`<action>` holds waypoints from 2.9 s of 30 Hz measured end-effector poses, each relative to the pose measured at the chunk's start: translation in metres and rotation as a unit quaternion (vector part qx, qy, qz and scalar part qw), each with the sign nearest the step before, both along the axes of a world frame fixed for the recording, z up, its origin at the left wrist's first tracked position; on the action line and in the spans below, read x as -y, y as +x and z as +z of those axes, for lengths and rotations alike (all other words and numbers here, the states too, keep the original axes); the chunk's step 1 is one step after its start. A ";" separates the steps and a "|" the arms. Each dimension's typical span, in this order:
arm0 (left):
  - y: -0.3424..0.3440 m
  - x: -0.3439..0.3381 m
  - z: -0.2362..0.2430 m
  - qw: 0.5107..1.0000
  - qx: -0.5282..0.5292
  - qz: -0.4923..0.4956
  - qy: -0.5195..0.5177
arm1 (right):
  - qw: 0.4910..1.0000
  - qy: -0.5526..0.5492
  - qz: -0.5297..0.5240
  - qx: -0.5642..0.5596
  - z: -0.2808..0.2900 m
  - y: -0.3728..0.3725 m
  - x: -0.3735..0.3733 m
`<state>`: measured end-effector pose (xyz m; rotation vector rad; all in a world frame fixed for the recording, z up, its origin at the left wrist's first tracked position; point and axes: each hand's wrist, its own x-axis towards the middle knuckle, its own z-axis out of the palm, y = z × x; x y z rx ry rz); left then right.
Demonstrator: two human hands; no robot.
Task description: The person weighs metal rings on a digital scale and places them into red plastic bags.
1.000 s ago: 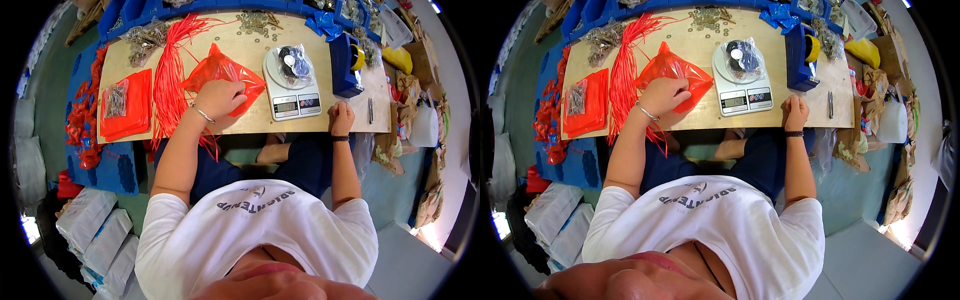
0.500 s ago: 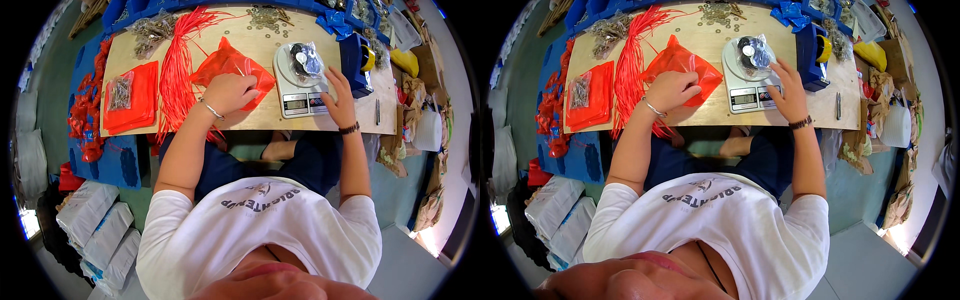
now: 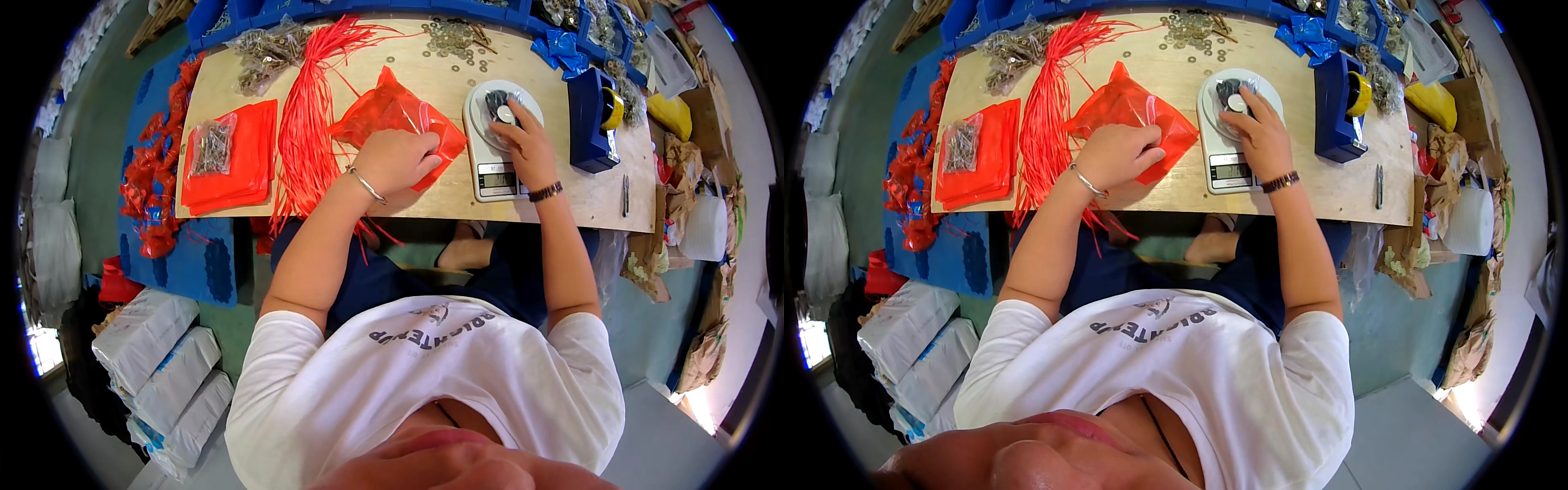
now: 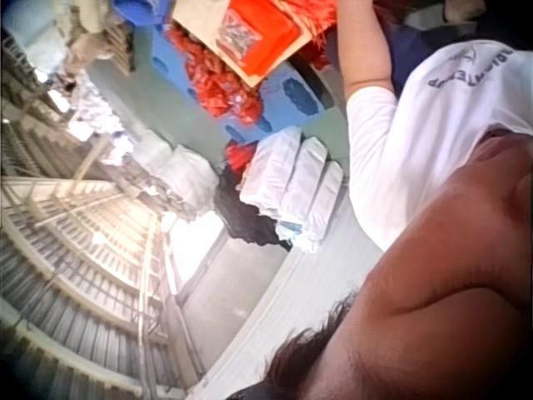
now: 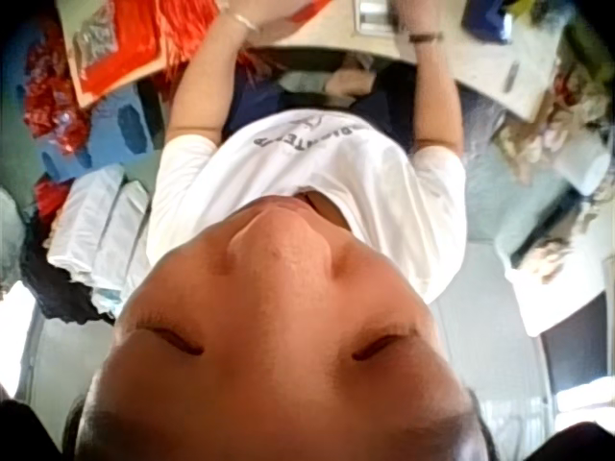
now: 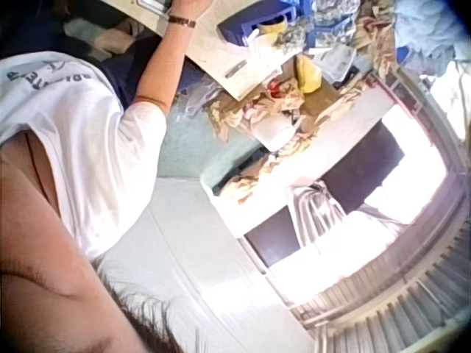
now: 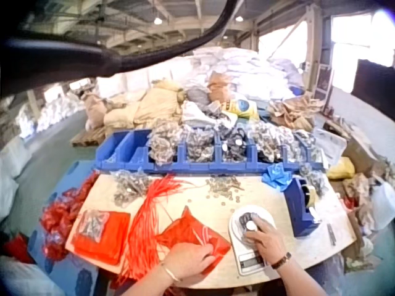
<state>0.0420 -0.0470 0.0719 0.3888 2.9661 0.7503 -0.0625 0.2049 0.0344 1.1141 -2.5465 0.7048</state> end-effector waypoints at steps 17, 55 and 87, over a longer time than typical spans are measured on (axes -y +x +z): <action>-0.003 -0.006 0.000 0.998 -0.024 0.036 0.050 | 0.354 -0.650 0.054 0.671 -0.003 0.089 0.054; -0.011 0.017 0.002 0.685 -0.122 0.277 0.663 | 0.986 -0.075 0.121 -0.089 0.070 0.070 0.094; 0.002 0.014 -0.004 0.619 -0.016 0.211 0.757 | 0.993 -0.001 0.082 -0.081 0.090 0.060 0.109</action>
